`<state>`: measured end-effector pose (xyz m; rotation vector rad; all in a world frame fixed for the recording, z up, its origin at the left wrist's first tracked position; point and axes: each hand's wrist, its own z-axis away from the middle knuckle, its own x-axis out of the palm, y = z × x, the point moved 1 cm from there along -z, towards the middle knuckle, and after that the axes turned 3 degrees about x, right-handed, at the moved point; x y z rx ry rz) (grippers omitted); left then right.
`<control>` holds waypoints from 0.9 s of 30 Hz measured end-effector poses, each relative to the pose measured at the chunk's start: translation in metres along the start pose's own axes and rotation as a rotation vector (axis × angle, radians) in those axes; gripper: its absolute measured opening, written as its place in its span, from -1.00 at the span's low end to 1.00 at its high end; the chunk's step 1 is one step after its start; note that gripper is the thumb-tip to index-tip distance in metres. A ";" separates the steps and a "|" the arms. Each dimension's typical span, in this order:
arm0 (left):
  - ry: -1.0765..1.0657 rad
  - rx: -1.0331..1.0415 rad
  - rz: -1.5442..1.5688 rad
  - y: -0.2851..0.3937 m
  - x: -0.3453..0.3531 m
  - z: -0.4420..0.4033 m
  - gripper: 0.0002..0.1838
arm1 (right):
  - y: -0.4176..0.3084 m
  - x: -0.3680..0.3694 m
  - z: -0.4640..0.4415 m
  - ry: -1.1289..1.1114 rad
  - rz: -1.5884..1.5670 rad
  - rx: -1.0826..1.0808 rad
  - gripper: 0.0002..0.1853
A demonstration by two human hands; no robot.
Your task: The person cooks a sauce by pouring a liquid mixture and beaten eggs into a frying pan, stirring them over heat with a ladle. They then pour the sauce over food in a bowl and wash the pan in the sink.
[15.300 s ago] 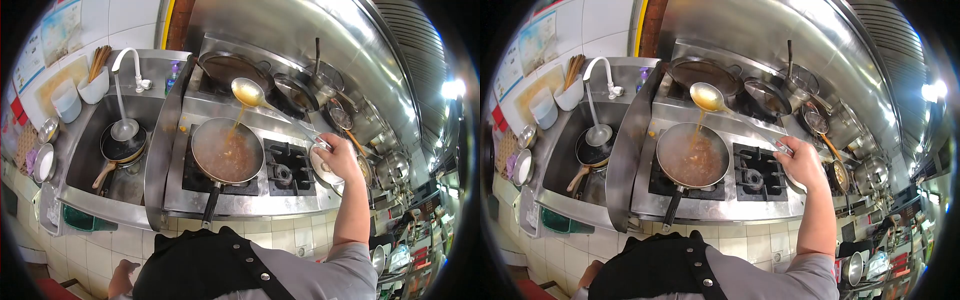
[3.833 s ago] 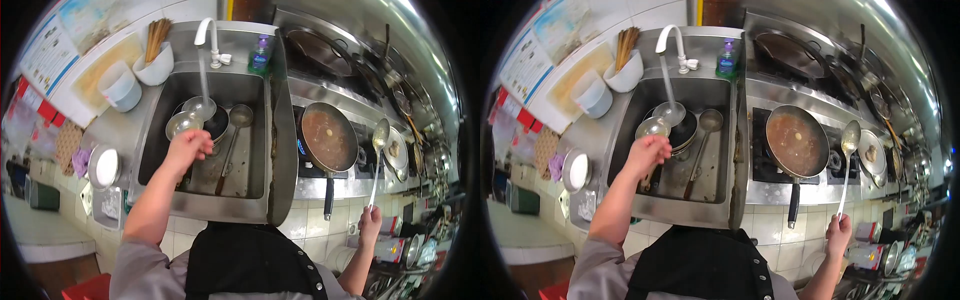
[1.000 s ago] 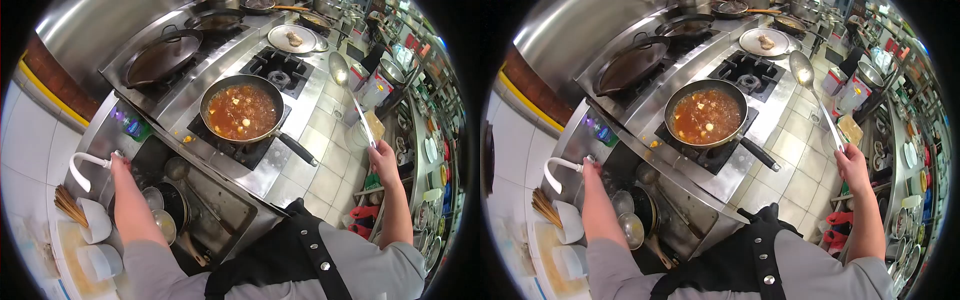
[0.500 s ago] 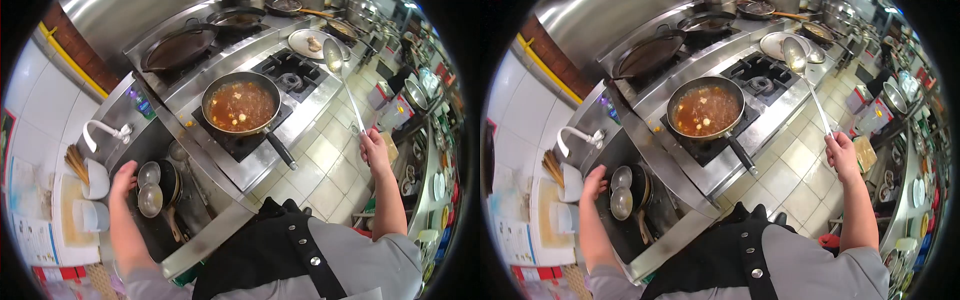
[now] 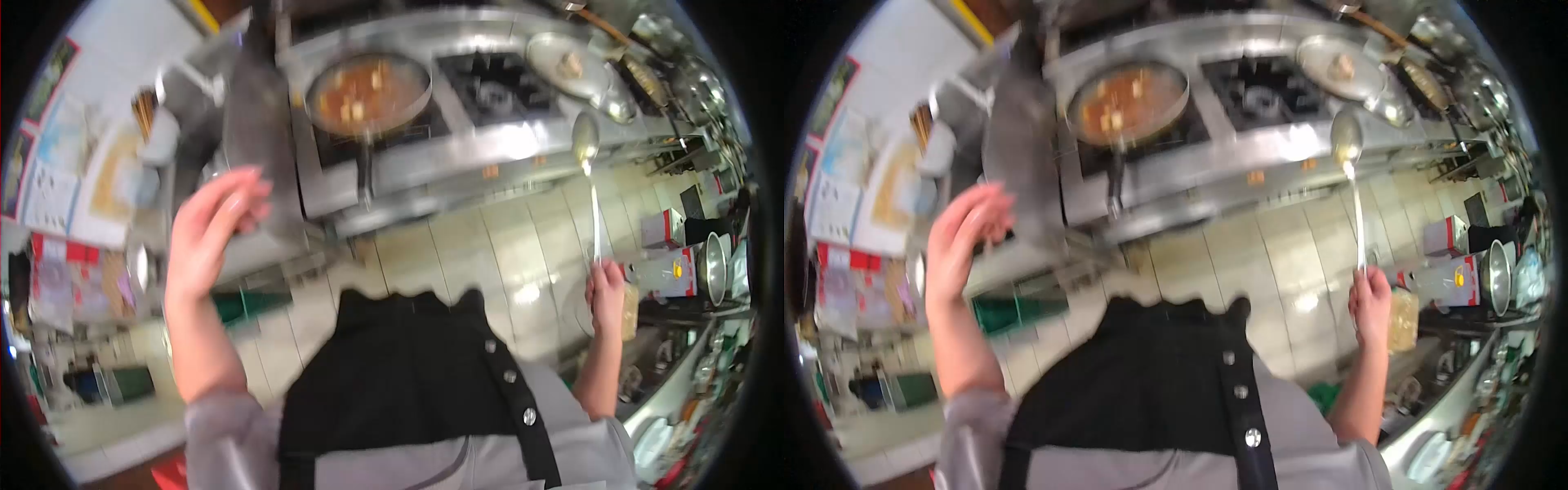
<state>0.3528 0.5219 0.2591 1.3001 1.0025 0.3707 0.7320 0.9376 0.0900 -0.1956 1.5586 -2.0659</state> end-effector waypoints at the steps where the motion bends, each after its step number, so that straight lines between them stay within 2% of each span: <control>1: -0.065 -0.040 -0.087 -0.005 0.029 -0.002 -0.55 | 0.004 -0.005 -0.005 0.006 0.006 -0.044 -0.85; 3: -0.082 -0.084 -0.208 -0.050 0.069 -0.011 -0.45 | 0.014 -0.018 -0.018 -0.065 0.036 -0.092 -0.86; 5: -0.100 -0.119 -0.284 -0.087 0.089 -0.022 -0.28 | 0.009 -0.020 -0.023 -0.047 -0.013 -0.033 -0.87; 7: -0.062 -0.196 -0.315 -0.114 0.104 -0.034 -0.26 | 0.005 -0.017 -0.027 -0.041 -0.065 -0.034 -0.86; 10: 0.010 -0.427 -0.079 -0.128 0.123 -0.051 -0.27 | 0.000 -0.017 -0.040 -0.061 -0.059 -0.050 -0.86; 13: -0.007 -0.501 0.260 -0.147 0.135 -0.072 -0.28 | -0.013 -0.011 -0.043 -0.061 -0.016 -0.070 -0.86; 16: -0.101 -0.497 0.563 -0.142 0.141 -0.090 -0.62 | -0.029 -0.003 -0.047 -0.068 0.028 -0.128 -0.85; 18: -0.150 -0.580 0.856 -0.154 0.143 -0.103 -0.65 | -0.042 0.005 -0.048 -0.061 0.072 -0.161 -0.84; 21: -0.179 -0.709 1.000 -0.162 0.157 -0.119 -0.67 | -0.064 0.023 -0.057 -0.039 0.101 -0.162 -0.84; 23: -0.130 -0.745 0.944 -0.154 0.166 -0.124 -0.68 | -0.081 0.039 -0.060 -0.047 0.089 -0.161 -0.85; 24: -0.125 -0.700 0.908 -0.152 0.168 -0.123 -0.68 | -0.092 0.051 -0.057 -0.039 0.081 -0.159 -0.85; 27: -0.182 -0.703 0.914 -0.151 0.158 -0.118 -0.70 | -0.107 0.074 -0.062 -0.061 0.056 -0.169 -0.88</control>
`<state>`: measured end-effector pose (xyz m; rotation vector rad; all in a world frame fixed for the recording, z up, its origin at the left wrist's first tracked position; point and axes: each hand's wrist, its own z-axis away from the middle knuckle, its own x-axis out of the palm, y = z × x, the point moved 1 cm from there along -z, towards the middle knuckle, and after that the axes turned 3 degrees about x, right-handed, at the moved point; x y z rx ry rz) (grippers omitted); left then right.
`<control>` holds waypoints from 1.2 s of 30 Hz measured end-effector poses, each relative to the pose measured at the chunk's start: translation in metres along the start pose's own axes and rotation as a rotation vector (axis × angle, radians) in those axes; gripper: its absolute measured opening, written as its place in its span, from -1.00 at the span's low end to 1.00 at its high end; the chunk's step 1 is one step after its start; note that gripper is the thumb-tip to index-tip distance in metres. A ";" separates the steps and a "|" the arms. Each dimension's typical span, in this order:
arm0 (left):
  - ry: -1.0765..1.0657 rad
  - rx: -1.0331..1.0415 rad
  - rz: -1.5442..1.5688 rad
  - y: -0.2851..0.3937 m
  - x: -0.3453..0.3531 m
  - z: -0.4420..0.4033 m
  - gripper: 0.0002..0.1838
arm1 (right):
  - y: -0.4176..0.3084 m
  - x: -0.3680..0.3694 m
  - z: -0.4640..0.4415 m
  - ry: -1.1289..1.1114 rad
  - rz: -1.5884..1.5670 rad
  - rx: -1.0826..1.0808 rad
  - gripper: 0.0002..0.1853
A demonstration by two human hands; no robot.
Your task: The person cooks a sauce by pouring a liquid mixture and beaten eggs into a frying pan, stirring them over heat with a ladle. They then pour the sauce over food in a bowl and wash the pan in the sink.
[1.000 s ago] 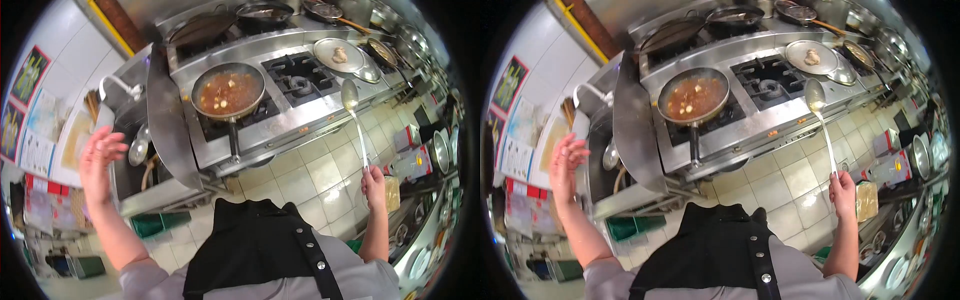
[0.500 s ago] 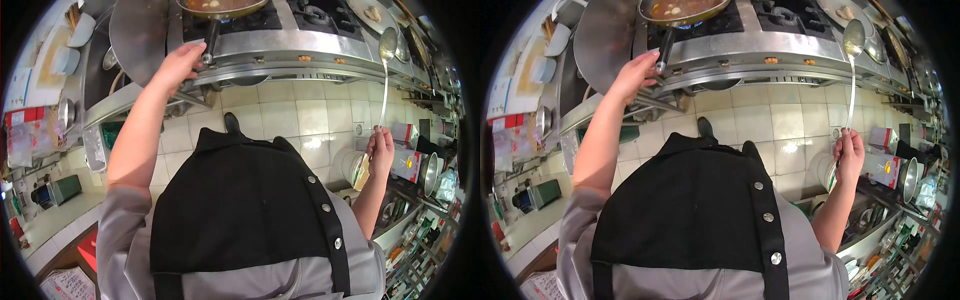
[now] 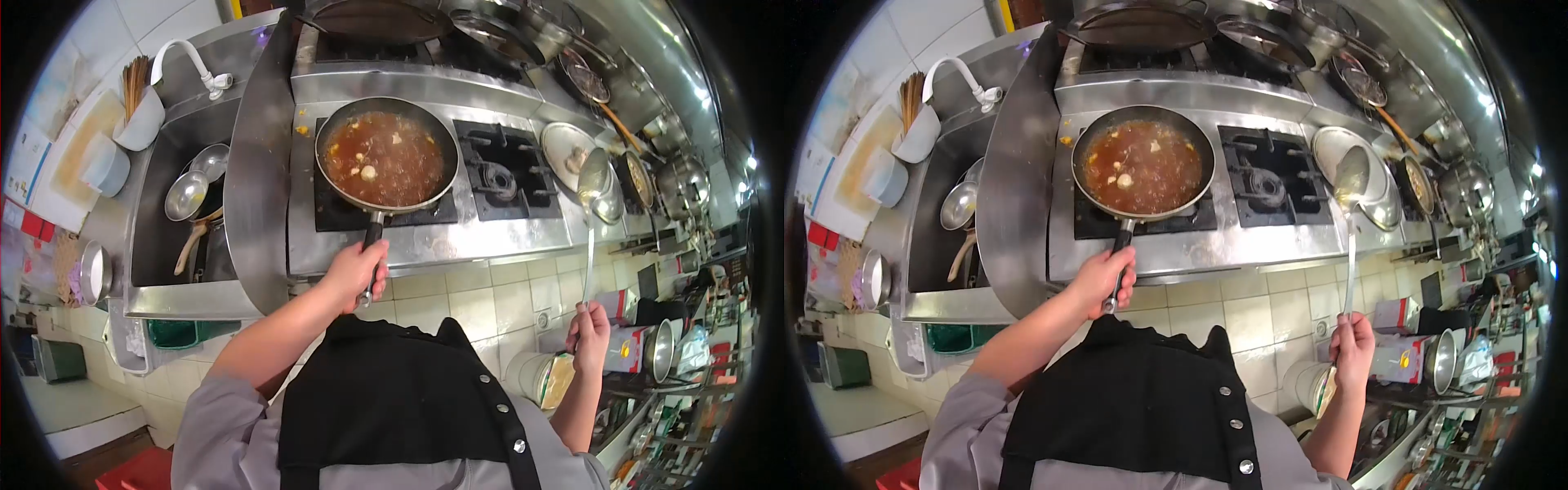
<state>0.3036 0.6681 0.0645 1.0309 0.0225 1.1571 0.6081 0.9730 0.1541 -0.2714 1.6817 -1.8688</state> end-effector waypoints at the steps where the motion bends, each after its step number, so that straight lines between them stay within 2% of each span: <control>1: -0.010 0.000 0.007 0.000 -0.002 0.001 -0.71 | -0.002 0.005 -0.006 -0.027 0.021 -0.003 -0.89; 7: -0.003 -0.016 0.007 0.006 -0.004 0.003 -0.70 | -0.025 0.055 -0.075 -0.188 0.266 -0.109 -0.93; 10: 0.067 -0.006 -0.009 0.008 -0.005 0.011 -0.67 | -0.042 0.092 -0.125 -0.173 0.596 -0.499 -0.80; 12: 0.095 0.024 -0.072 0.003 -0.007 0.023 -0.62 | -0.069 0.121 -0.140 -0.158 0.666 -0.564 -0.68; 14: 0.131 0.000 -0.106 0.000 -0.004 0.040 -0.59 | -0.094 0.143 -0.157 -0.162 0.838 -0.667 -0.68; 19: 0.191 0.024 -0.181 -0.028 -0.024 0.068 -0.32 | -0.126 0.192 -0.200 -0.228 1.115 -0.862 -0.71; 22: 0.300 0.064 -0.444 -0.062 -0.055 0.078 -0.34 | -0.135 0.217 -0.217 -0.243 1.267 -0.891 -0.69; 28: 0.598 -0.060 -0.607 -0.166 -0.148 0.083 -0.31 | -0.132 0.262 -0.230 -0.327 1.388 -0.963 -0.66; 31: 0.634 -0.215 -1.019 -0.226 -0.204 0.080 -0.32 | -0.120 0.278 -0.231 -0.388 1.394 -0.927 -0.65; 34: 0.632 -0.393 -0.881 -0.244 -0.214 0.098 -0.33 | -0.114 0.277 -0.223 -0.478 1.305 -0.937 -0.68; 36: 0.635 -0.408 -0.939 -0.275 -0.240 0.106 -0.32 | -0.123 0.264 -0.209 -0.522 1.246 -0.921 -0.71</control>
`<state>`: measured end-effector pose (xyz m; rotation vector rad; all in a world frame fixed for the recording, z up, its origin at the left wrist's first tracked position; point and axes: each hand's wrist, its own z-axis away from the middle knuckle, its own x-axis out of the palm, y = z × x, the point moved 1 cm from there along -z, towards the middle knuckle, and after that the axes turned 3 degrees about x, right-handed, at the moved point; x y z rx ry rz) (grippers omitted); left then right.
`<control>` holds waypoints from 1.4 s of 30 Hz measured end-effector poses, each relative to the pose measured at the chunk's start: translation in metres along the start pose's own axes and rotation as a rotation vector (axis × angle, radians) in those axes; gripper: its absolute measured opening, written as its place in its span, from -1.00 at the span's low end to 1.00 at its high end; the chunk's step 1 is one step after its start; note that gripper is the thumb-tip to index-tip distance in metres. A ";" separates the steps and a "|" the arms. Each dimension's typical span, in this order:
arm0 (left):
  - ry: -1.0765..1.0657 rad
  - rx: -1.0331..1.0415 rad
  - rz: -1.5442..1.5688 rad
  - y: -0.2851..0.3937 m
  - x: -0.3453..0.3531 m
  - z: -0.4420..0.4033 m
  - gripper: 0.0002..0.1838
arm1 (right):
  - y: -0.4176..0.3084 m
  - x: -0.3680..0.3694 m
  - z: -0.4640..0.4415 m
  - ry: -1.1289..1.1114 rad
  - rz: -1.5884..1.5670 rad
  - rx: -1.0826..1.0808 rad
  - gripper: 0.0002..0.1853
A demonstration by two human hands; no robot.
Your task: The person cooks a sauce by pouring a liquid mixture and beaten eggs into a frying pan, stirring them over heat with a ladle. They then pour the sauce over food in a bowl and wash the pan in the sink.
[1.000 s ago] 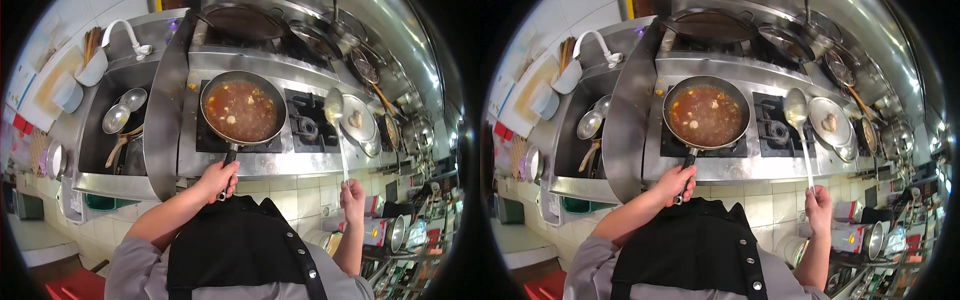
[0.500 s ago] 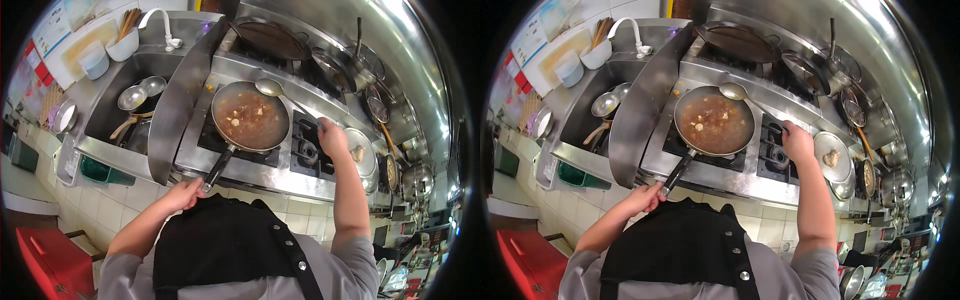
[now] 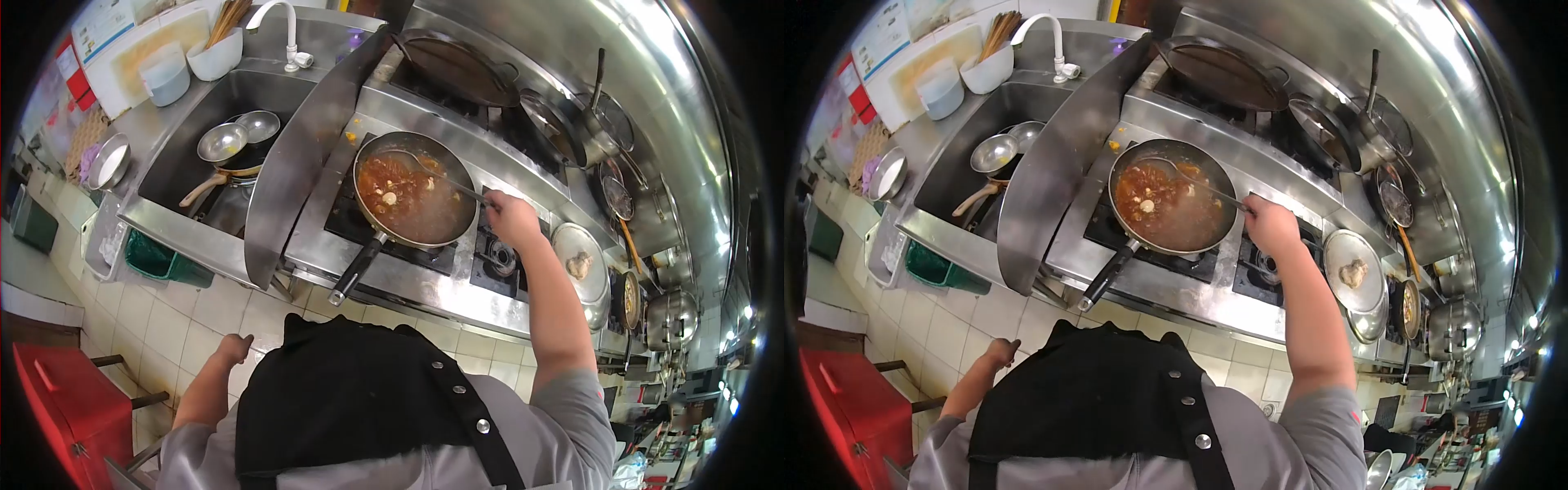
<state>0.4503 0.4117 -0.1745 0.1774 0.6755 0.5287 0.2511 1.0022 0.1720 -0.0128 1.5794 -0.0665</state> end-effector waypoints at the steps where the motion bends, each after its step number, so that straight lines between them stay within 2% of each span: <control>1: 0.006 0.001 -0.030 -0.008 0.003 -0.002 -0.32 | 0.000 -0.007 0.004 -0.003 -0.033 -0.006 -0.73; 4: 0.040 -0.164 -0.027 -0.023 0.007 -0.001 -0.31 | 0.017 -0.010 0.003 0.091 -0.067 0.012 -0.78; 9: 0.001 -0.194 -0.046 -0.025 0.002 -0.008 -0.30 | 0.010 0.001 -0.014 0.153 0.145 0.036 -0.72; 14: -0.026 -0.179 -0.034 -0.036 -0.005 -0.030 -0.30 | 0.016 -0.005 0.002 0.128 0.045 0.142 -0.72; 19: 0.043 -0.332 0.197 -0.049 -0.016 -0.033 -0.42 | 0.041 -0.024 0.026 0.075 -0.196 0.243 -0.68; 33: 0.018 -0.271 0.214 -0.040 -0.024 -0.060 -0.43 | 0.019 0.008 0.032 0.026 0.212 0.315 -0.65; 42: -0.014 -0.342 0.218 -0.056 -0.018 -0.059 -0.43 | 0.014 -0.019 0.066 -0.081 -0.200 0.323 -0.66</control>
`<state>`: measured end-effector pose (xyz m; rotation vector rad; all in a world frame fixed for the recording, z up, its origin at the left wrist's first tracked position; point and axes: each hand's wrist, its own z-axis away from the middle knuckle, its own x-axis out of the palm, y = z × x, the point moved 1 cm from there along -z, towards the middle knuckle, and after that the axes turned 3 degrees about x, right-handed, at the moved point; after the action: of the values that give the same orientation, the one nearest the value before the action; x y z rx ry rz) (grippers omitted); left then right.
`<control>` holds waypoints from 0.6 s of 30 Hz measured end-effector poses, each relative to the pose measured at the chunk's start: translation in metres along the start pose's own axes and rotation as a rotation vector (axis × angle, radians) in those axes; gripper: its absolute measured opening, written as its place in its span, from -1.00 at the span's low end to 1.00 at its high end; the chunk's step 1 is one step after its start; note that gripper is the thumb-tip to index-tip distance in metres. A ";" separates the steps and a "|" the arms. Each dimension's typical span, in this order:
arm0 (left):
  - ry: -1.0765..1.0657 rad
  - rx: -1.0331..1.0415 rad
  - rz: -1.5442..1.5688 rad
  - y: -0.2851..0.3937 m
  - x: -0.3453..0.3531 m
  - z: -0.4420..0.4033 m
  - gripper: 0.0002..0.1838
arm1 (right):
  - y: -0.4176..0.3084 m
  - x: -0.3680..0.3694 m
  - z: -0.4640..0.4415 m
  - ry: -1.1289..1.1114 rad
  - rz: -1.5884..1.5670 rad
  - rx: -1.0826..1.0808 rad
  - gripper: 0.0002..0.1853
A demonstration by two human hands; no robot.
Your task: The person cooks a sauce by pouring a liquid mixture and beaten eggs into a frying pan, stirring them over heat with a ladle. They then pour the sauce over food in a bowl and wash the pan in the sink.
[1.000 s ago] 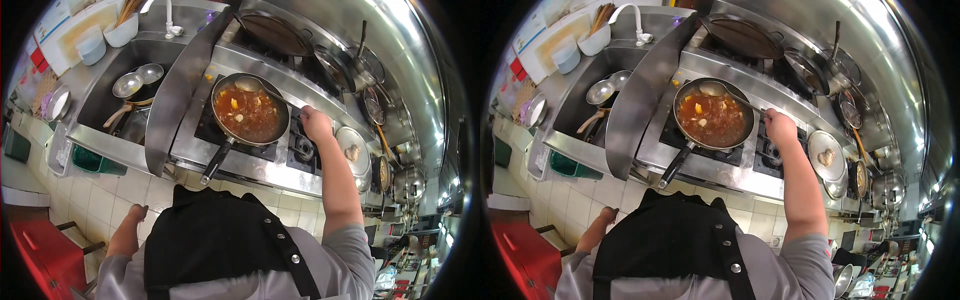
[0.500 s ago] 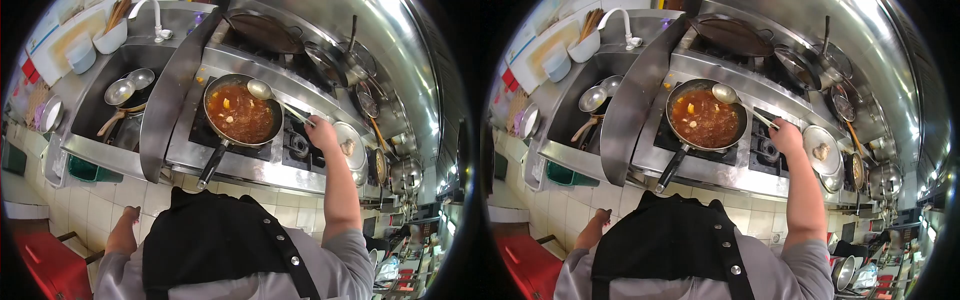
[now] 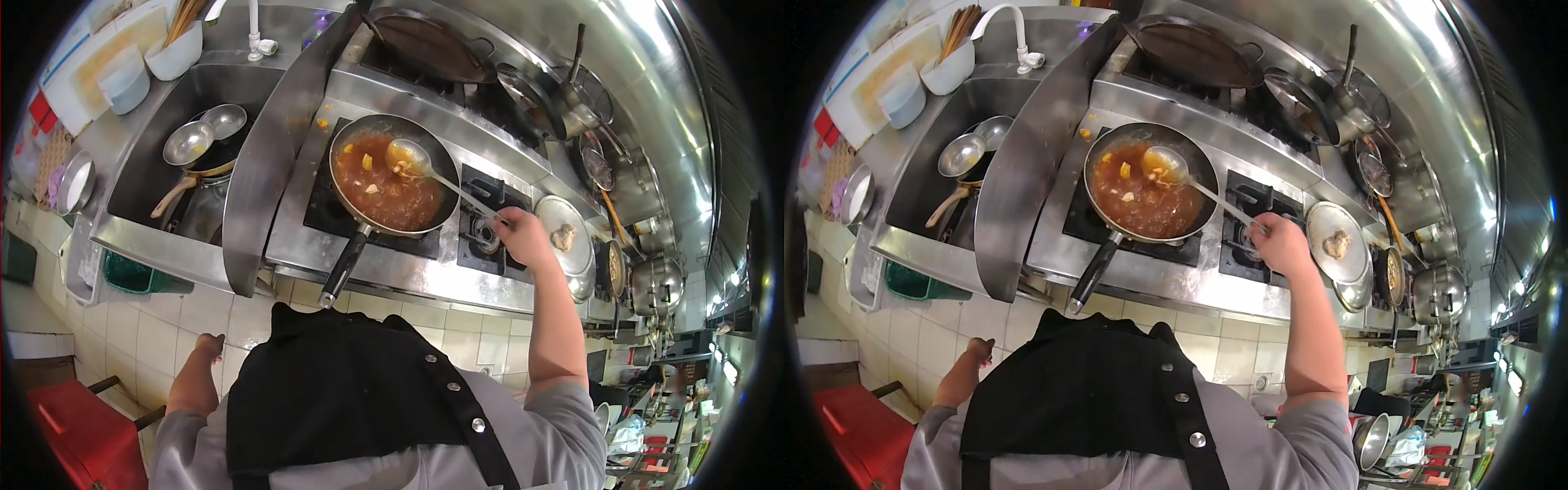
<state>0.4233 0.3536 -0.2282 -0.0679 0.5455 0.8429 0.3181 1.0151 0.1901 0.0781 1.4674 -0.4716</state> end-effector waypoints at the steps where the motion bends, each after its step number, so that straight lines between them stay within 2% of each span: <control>1: -0.005 -0.006 0.011 -0.004 0.000 -0.001 -0.43 | 0.001 -0.005 0.001 0.012 0.024 0.016 -0.66; 5: -0.014 -0.009 -0.031 -0.005 -0.002 0.000 -0.42 | -0.005 -0.010 0.000 0.167 0.345 0.034 -0.65; 8: 0.008 0.013 -0.024 0.001 -0.003 0.001 -0.42 | -0.009 -0.009 0.003 0.132 0.478 0.008 -0.67; 11: 0.012 0.042 -0.006 0.008 -0.008 0.001 -0.43 | -0.012 -0.014 0.016 0.083 0.457 0.001 -0.68; 14: 0.010 0.063 0.025 0.017 -0.007 0.008 -0.44 | -0.012 -0.025 0.029 -0.032 0.272 -0.005 -0.69; 17: 0.005 0.049 0.020 0.016 -0.004 0.012 -0.45 | -0.016 -0.032 0.035 -0.057 0.147 0.005 -0.69; 18: 0.003 0.039 0.020 0.015 -0.002 0.011 -0.45 | -0.016 -0.032 0.034 -0.005 0.196 -0.005 -0.69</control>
<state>0.4159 0.3654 -0.2149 -0.0279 0.5659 0.8512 0.3433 0.9982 0.2290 0.2145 1.4398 -0.3087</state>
